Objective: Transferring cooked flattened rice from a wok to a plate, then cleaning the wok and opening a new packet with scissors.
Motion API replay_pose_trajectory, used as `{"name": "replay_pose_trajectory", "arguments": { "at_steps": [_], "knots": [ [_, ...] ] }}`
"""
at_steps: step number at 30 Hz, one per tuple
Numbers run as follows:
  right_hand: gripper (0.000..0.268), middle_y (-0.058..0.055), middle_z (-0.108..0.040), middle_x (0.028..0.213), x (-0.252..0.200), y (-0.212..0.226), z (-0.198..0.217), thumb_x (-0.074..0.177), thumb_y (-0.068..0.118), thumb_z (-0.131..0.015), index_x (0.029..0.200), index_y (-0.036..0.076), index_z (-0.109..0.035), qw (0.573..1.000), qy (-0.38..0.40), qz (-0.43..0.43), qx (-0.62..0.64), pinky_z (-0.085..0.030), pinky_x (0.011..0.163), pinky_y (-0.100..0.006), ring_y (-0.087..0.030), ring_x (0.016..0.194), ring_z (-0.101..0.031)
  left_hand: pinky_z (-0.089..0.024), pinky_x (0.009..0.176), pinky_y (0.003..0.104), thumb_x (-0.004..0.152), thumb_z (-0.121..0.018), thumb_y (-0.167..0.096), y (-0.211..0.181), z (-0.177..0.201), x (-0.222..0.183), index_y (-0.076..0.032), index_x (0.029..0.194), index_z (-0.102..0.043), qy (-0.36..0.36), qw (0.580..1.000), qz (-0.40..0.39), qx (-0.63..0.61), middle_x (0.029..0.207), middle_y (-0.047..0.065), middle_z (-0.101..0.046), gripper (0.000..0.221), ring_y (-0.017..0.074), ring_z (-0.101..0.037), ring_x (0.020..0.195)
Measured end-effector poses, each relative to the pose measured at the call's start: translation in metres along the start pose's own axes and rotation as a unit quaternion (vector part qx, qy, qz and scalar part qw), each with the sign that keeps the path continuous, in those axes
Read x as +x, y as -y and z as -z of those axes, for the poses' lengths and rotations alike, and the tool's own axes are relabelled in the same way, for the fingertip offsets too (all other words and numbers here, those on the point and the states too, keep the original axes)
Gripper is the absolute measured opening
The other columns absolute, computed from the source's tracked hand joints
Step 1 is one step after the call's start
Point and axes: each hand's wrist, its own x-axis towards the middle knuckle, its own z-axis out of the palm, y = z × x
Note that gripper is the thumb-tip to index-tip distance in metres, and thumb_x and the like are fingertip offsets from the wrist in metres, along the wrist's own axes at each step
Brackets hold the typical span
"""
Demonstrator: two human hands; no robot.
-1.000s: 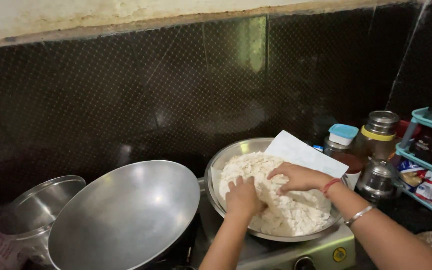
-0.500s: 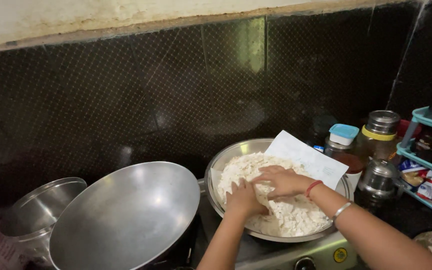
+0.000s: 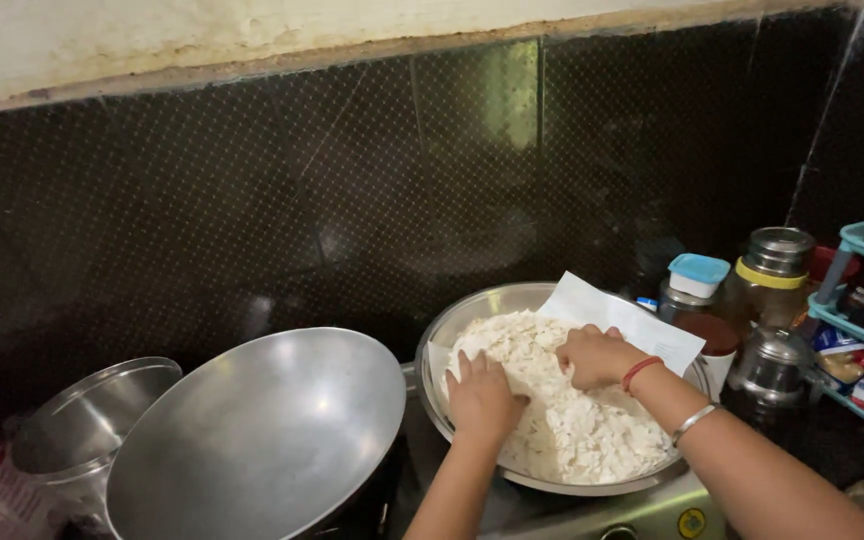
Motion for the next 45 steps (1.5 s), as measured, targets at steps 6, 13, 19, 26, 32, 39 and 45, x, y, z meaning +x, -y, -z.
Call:
{"name": "replay_pose_trajectory", "arguments": {
  "at_steps": [6, 13, 19, 26, 32, 39, 45],
  "knots": [
    [0.06, -0.003, -0.045, 0.151, 0.012, 0.014, -0.005, 0.074, 0.031, -0.075, 0.132, 0.033, -0.06, 0.993, -0.042, 0.079, 0.08, -0.03, 0.117, -0.053, -0.027, 0.145, -0.035, -0.014, 0.121, 0.062, 0.083, -0.072, -0.057, -0.007, -0.014, 0.01, -0.005, 0.152, -0.041, 0.03, 0.999, 0.007, 0.015, 0.165, 0.016, -0.027, 0.091, 0.038, -0.016, 0.155],
    [0.061, -0.009, -0.051, 0.152, 0.004, -0.01, 0.001, 0.084, 0.029, -0.067, 0.144, 0.033, -0.056, 0.992, 0.025, -0.12, 0.014, -0.05, 0.107, -0.045, -0.032, 0.134, -0.056, -0.013, 0.122, 0.06, 0.081, -0.076, -0.064, -0.014, 0.024, -0.009, 0.001, 0.153, -0.036, 0.09, 0.99, 0.11, 0.021, 0.167, 0.019, -0.02, 0.105, 0.0421, -0.013, 0.155],
    [0.036, -0.01, -0.078, 0.109, 0.028, -0.035, -0.026, 0.075, 0.0, -0.059, 0.098, 0.016, -0.081, 0.995, -0.074, -0.001, 0.068, -0.059, 0.089, -0.039, -0.028, 0.103, -0.074, -0.032, 0.112, 0.055, 0.08, -0.077, -0.036, -0.031, 0.023, -0.012, -0.002, 0.117, -0.069, 0.029, 0.999, 0.038, 0.012, 0.146, 0.018, -0.047, 0.051, 0.0412, -0.036, 0.141],
    [0.023, -0.009, -0.08, 0.097, -0.027, 0.006, 0.024, 0.079, 0.003, -0.066, 0.092, 0.013, -0.082, 0.958, -0.202, -0.043, 0.198, -0.059, 0.087, -0.037, -0.025, 0.093, -0.076, -0.056, 0.082, 0.047, 0.088, -0.061, -0.005, -0.023, -0.002, 0.004, -0.005, 0.093, -0.072, -0.163, 0.984, -0.028, -0.067, 0.103, 0.019, -0.073, 0.012, 0.0374, -0.07, 0.096],
    [0.016, -0.013, -0.076, 0.095, -0.085, 0.057, 0.044, 0.079, 0.012, -0.075, 0.094, 0.011, -0.081, 0.876, -0.393, -0.094, 0.262, -0.058, 0.084, -0.038, -0.028, 0.091, -0.074, -0.057, 0.072, 0.047, 0.074, -0.06, 0.001, -0.04, 0.026, -0.028, -0.001, 0.102, -0.07, -0.35, 0.923, -0.05, -0.151, 0.129, 0.034, -0.062, 0.03, 0.0427, -0.071, 0.082],
    [0.023, -0.011, -0.081, 0.098, -0.102, 0.081, 0.011, 0.086, 0.01, -0.07, 0.105, 0.012, -0.082, 0.806, -0.463, 0.0, 0.369, -0.057, 0.077, -0.031, -0.021, 0.091, -0.076, -0.054, 0.077, 0.049, 0.086, -0.06, -0.002, -0.062, 0.065, -0.079, -0.005, 0.116, -0.07, -0.355, 0.905, -0.047, -0.231, 0.106, 0.024, -0.072, 0.031, 0.041, -0.071, 0.088],
    [0.02, -0.013, -0.08, 0.09, -0.159, 0.141, 0.043, 0.099, 0.024, -0.073, 0.107, 0.006, -0.08, 0.775, -0.443, -0.153, 0.424, -0.055, 0.073, -0.032, -0.023, 0.082, -0.077, -0.054, 0.071, 0.049, 0.081, -0.058, 0.001, -0.064, 0.088, -0.121, -0.004, 0.118, -0.069, -0.424, 0.872, -0.102, -0.223, 0.103, 0.022, -0.071, 0.039, 0.0408, -0.069, 0.082]
  ]
}}
